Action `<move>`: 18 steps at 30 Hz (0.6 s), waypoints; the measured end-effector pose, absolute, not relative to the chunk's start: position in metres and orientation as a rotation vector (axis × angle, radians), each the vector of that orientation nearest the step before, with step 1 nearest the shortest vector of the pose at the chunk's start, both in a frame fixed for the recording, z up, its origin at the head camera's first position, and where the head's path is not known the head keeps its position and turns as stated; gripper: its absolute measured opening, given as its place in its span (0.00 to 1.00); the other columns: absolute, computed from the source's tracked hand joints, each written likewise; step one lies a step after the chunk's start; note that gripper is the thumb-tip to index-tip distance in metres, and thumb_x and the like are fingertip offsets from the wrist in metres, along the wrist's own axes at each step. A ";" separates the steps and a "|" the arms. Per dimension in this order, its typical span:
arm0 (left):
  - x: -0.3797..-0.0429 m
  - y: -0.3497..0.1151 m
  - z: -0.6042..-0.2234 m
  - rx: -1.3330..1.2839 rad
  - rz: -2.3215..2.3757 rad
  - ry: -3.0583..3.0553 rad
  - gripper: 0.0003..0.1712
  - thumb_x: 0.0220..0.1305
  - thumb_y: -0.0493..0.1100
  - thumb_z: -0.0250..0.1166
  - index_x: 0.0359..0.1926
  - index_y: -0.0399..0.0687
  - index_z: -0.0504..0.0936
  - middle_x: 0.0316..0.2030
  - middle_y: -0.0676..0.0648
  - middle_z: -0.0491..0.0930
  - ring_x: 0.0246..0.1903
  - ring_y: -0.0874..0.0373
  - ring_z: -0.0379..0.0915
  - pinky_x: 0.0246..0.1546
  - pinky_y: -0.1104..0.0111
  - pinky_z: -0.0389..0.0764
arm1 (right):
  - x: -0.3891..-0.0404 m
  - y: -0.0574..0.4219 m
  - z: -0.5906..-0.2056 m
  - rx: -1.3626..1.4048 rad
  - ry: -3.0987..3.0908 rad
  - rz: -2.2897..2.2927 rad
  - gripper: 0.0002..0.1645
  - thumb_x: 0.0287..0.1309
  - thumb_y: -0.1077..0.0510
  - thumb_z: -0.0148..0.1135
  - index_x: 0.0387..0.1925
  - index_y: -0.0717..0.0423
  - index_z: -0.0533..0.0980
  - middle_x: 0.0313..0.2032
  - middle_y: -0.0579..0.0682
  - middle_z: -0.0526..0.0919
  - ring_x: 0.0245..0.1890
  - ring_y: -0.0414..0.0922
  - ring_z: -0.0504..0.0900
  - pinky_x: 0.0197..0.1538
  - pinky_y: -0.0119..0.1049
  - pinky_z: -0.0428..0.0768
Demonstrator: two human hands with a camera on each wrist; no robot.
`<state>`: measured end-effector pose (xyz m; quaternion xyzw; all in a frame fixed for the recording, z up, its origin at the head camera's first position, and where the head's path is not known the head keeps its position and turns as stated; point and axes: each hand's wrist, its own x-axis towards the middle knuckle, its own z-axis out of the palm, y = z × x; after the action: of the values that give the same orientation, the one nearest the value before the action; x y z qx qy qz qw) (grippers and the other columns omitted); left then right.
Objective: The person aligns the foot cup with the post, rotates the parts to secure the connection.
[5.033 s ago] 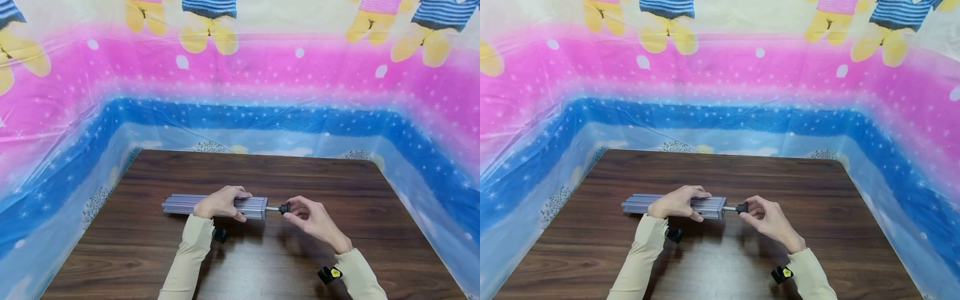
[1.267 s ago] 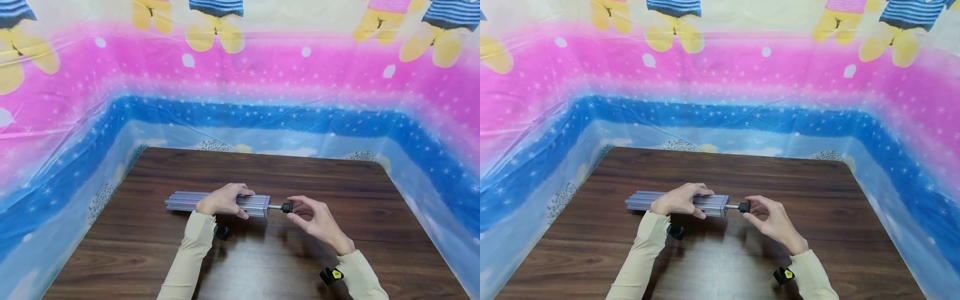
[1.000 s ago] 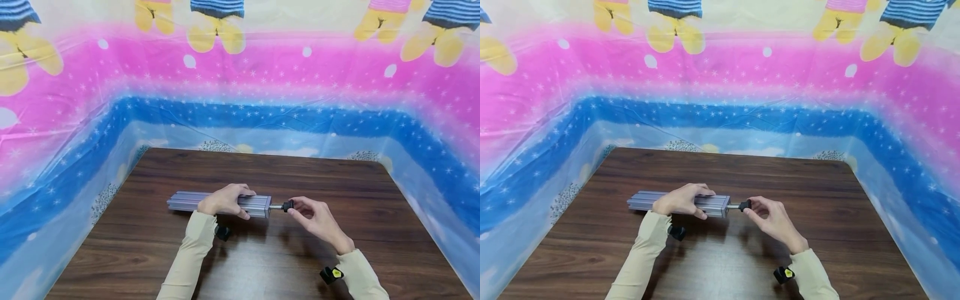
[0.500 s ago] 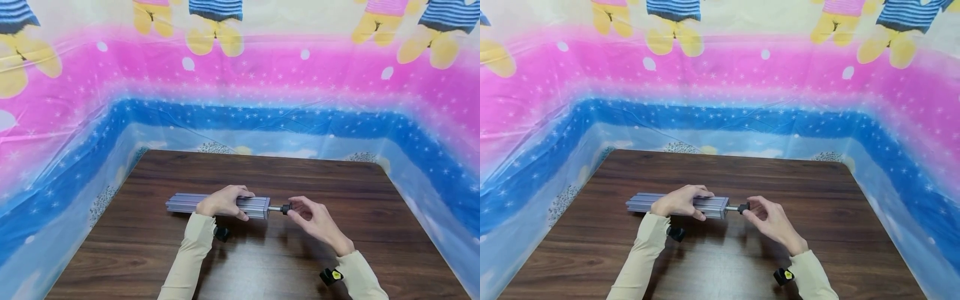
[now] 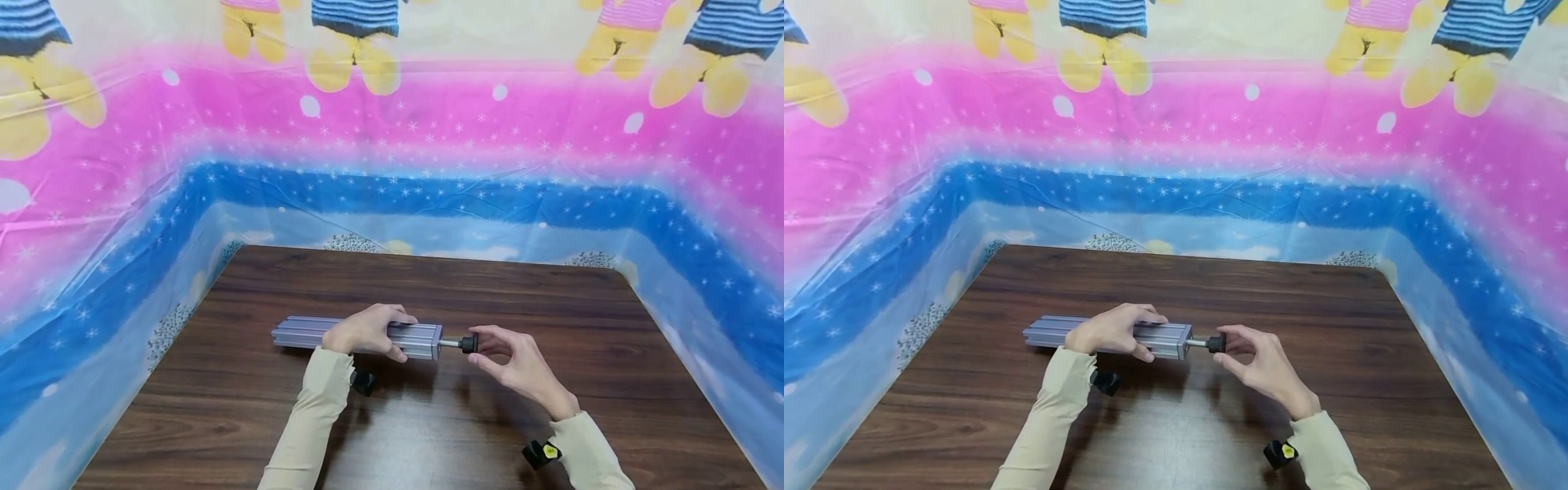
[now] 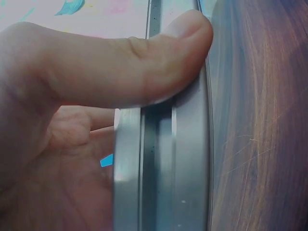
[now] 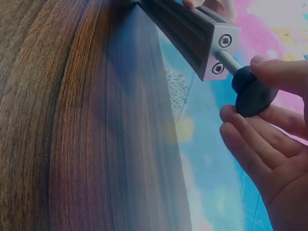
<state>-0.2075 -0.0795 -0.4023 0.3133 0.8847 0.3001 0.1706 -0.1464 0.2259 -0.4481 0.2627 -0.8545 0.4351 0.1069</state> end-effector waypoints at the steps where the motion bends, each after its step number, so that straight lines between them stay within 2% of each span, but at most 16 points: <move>1: -0.207 -0.079 -0.402 0.889 0.851 2.512 0.39 0.54 0.42 0.79 0.68 0.46 0.77 0.67 0.42 0.72 0.64 0.48 0.70 0.64 0.53 0.71 | -0.146 0.226 -0.448 0.771 -2.521 1.264 0.24 0.59 0.59 0.73 0.57 0.52 0.80 0.41 0.47 0.89 0.38 0.36 0.87 0.45 0.39 0.86; 5: -0.207 -0.079 -0.402 0.880 0.851 2.509 0.40 0.54 0.42 0.79 0.68 0.46 0.76 0.68 0.42 0.72 0.63 0.48 0.70 0.64 0.53 0.71 | -0.147 0.225 -0.449 0.754 -2.527 1.239 0.20 0.62 0.58 0.71 0.55 0.54 0.81 0.38 0.45 0.89 0.35 0.35 0.86 0.42 0.35 0.85; 8: -0.208 -0.079 -0.402 0.859 0.853 2.513 0.40 0.54 0.42 0.79 0.68 0.47 0.77 0.71 0.40 0.68 0.70 0.45 0.64 0.68 0.52 0.68 | -0.147 0.225 -0.450 0.727 -2.540 1.269 0.18 0.64 0.57 0.69 0.54 0.54 0.81 0.36 0.46 0.89 0.34 0.38 0.87 0.39 0.33 0.84; 12: -0.208 -0.080 -0.403 0.843 0.846 2.523 0.40 0.53 0.43 0.80 0.68 0.49 0.77 0.74 0.39 0.64 0.75 0.43 0.56 0.71 0.50 0.64 | -0.147 0.224 -0.450 0.683 -2.583 1.328 0.14 0.68 0.54 0.65 0.52 0.53 0.82 0.35 0.52 0.89 0.31 0.44 0.88 0.36 0.33 0.84; 15: -0.209 -0.081 -0.403 0.849 0.837 2.528 0.40 0.52 0.43 0.80 0.67 0.49 0.78 0.73 0.38 0.65 0.75 0.43 0.57 0.71 0.51 0.64 | -0.147 0.224 -0.450 0.660 -2.619 1.355 0.15 0.70 0.52 0.63 0.51 0.55 0.82 0.34 0.54 0.89 0.30 0.46 0.88 0.34 0.33 0.83; 18: -0.209 -0.080 -0.404 0.860 0.832 2.531 0.40 0.52 0.43 0.80 0.67 0.48 0.78 0.72 0.38 0.67 0.73 0.43 0.61 0.70 0.51 0.66 | -0.148 0.224 -0.451 0.653 -2.645 1.359 0.16 0.72 0.51 0.60 0.51 0.57 0.82 0.32 0.52 0.89 0.29 0.46 0.88 0.33 0.33 0.83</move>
<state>-0.2092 -0.0805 -0.4038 0.3028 0.8908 0.2928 0.1704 -0.1475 0.2241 -0.4506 0.2141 -0.8678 0.4458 0.0488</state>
